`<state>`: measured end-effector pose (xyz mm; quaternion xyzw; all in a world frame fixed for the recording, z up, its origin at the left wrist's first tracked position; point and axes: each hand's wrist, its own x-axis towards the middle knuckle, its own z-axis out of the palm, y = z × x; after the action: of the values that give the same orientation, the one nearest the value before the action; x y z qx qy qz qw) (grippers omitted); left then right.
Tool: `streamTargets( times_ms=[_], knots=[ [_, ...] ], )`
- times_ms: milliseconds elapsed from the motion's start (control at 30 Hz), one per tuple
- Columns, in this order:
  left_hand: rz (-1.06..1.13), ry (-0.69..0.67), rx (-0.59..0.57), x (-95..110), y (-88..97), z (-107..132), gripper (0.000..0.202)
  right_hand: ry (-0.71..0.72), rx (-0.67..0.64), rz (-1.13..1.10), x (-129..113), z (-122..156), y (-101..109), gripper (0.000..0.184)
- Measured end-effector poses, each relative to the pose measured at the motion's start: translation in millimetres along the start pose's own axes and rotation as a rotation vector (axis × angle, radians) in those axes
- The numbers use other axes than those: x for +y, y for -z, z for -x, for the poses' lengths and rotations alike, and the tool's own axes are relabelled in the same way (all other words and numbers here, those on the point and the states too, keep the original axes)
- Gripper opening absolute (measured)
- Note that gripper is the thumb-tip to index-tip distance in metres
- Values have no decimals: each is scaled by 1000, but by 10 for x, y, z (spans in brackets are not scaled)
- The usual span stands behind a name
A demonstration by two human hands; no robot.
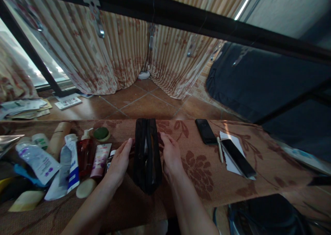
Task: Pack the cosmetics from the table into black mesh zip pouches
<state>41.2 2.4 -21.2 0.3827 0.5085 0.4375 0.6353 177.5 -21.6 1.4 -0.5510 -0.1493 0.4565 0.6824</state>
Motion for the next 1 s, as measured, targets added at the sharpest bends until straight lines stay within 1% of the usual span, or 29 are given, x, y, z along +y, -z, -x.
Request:
streamTargets(
  times_ms=[133, 367, 567, 800, 1000],
  knots=[
    [-19, -8, 12, 4, 2, -1, 49, 4, 0, 3, 17, -19, 2, 23],
    [-61, -29, -21, 46, -22, 36, 52, 6, -9, 4, 30, -27, 6, 26],
    [-81, -65, -7, 42, -22, 39, 52, 22, -19, -10, 44, -38, 14, 24],
    [-79, -54, -19, 29, -9, 24, 52, 11, -12, -3, 45, -37, 6, 25],
    [-99, -76, -17, 33, -13, 24, 53, 13, -17, -7, 65, -49, 15, 26]
  ],
)
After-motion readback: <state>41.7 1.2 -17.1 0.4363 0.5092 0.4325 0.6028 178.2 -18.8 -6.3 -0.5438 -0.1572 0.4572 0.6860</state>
